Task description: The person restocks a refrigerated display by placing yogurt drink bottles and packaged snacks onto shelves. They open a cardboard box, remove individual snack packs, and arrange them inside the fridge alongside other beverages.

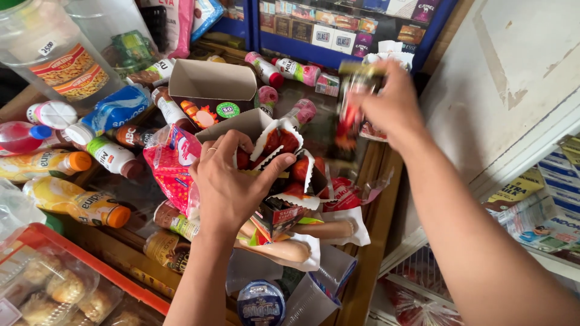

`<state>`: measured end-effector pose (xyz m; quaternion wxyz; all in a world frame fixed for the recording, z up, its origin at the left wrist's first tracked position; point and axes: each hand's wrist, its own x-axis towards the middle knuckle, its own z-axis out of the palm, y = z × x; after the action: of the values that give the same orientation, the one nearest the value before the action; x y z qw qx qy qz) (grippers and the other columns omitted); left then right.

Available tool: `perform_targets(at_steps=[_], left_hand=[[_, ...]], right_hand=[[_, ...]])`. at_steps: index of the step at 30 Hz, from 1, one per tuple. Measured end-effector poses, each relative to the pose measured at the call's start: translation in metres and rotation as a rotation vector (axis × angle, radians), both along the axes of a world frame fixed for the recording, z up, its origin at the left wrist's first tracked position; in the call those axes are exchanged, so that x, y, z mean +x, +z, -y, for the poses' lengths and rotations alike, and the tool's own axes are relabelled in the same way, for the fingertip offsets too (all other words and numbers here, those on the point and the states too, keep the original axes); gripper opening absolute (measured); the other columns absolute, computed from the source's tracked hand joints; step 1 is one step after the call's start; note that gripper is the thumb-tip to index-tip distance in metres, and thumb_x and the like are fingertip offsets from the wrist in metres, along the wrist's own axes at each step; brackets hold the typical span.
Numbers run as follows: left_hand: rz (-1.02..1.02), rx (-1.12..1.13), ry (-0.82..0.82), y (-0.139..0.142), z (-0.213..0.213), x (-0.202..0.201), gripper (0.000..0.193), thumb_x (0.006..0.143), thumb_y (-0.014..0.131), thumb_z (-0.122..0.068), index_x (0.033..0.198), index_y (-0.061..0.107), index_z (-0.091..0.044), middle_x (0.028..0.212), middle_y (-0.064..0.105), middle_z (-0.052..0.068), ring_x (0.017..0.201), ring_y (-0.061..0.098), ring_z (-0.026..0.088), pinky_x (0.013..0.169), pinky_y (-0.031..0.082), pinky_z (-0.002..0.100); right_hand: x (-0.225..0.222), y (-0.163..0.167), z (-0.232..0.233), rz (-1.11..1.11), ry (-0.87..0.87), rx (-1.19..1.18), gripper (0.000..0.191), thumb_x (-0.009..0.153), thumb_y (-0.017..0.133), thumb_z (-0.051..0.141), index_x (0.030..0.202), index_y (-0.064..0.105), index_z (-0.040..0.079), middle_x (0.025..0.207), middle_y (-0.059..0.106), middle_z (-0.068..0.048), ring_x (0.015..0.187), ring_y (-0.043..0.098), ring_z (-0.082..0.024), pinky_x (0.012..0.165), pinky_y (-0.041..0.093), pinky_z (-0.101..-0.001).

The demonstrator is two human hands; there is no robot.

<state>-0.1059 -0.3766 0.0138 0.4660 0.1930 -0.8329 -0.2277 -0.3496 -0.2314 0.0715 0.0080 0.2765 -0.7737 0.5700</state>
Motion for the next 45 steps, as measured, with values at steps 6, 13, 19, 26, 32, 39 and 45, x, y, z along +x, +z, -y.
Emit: perform_targets(at_steps=[6,13,19,26,32,39,45], left_hand=[[-0.041,0.008,-0.003,0.002,-0.001,0.001,0.054,0.071,0.087,-0.059,0.089,0.067,-0.011,0.093,0.067,0.005,0.093,0.062,0.031,0.080,0.045,0.050],[-0.056,-0.007,0.035,0.002,-0.006,0.004,0.052,0.069,0.088,-0.057,0.094,0.075,-0.013,0.106,0.068,0.004,0.107,0.061,0.029,0.086,0.042,0.051],[-0.120,-0.079,0.045,0.000,-0.010,0.007,0.055,0.071,0.090,-0.056,0.099,0.076,-0.010,0.113,0.062,0.015,0.118,0.052,0.033,0.098,0.037,0.054],[-0.127,-0.142,0.098,0.001,-0.004,0.010,0.059,0.068,0.093,-0.054,0.105,0.078,-0.011,0.113,0.055,0.025,0.119,0.045,0.044,0.104,0.034,0.056],[-0.175,-0.118,0.047,-0.003,0.006,0.012,0.057,0.072,0.091,-0.055,0.112,0.076,-0.016,0.145,0.042,0.033,0.133,0.043,0.046,0.105,0.037,0.056],[-0.093,-0.054,0.020,-0.007,0.007,0.013,0.054,0.079,0.084,-0.054,0.115,0.076,-0.015,0.145,0.047,0.025,0.131,0.052,0.043,0.104,0.034,0.056],[-0.034,0.123,-0.021,0.002,0.011,0.017,0.032,0.097,0.066,-0.029,0.125,0.070,-0.015,0.137,0.059,0.013,0.117,0.063,0.030,0.099,0.037,0.053]], right_hand=[[0.031,0.041,0.023,-0.181,0.429,-0.748,0.049,0.093,0.078,0.001,0.130,0.049,0.008,0.112,0.065,-0.014,0.092,0.071,-0.020,0.073,0.065,-0.0367],[0.069,0.019,0.067,-0.476,0.624,-0.503,0.037,0.101,0.078,0.003,0.122,0.048,0.005,0.119,0.069,-0.015,0.108,0.075,-0.022,0.097,0.066,-0.0377],[0.091,0.000,0.086,-0.375,0.788,-0.243,0.029,0.092,0.081,0.010,0.110,0.060,0.002,0.111,0.074,-0.012,0.102,0.076,-0.018,0.093,0.064,-0.0317],[0.089,0.007,0.090,-0.803,0.616,0.100,0.024,0.091,0.079,0.034,0.096,0.081,0.010,0.103,0.079,-0.003,0.098,0.074,-0.019,0.096,0.054,-0.0388],[0.085,0.004,0.099,-0.906,0.441,0.301,0.060,0.099,0.053,0.065,0.095,0.082,0.012,0.123,0.073,-0.005,0.119,0.064,-0.025,0.097,0.050,-0.0423],[0.078,0.002,0.103,-0.728,0.458,0.513,0.067,0.094,0.038,0.068,0.108,0.083,0.021,0.133,0.063,-0.007,0.123,0.056,-0.027,0.093,0.046,-0.0476],[0.056,0.013,0.082,-0.200,0.856,0.369,0.039,0.087,0.060,0.030,0.121,0.074,0.015,0.115,0.070,-0.012,0.109,0.069,-0.024,0.096,0.052,-0.0369]])
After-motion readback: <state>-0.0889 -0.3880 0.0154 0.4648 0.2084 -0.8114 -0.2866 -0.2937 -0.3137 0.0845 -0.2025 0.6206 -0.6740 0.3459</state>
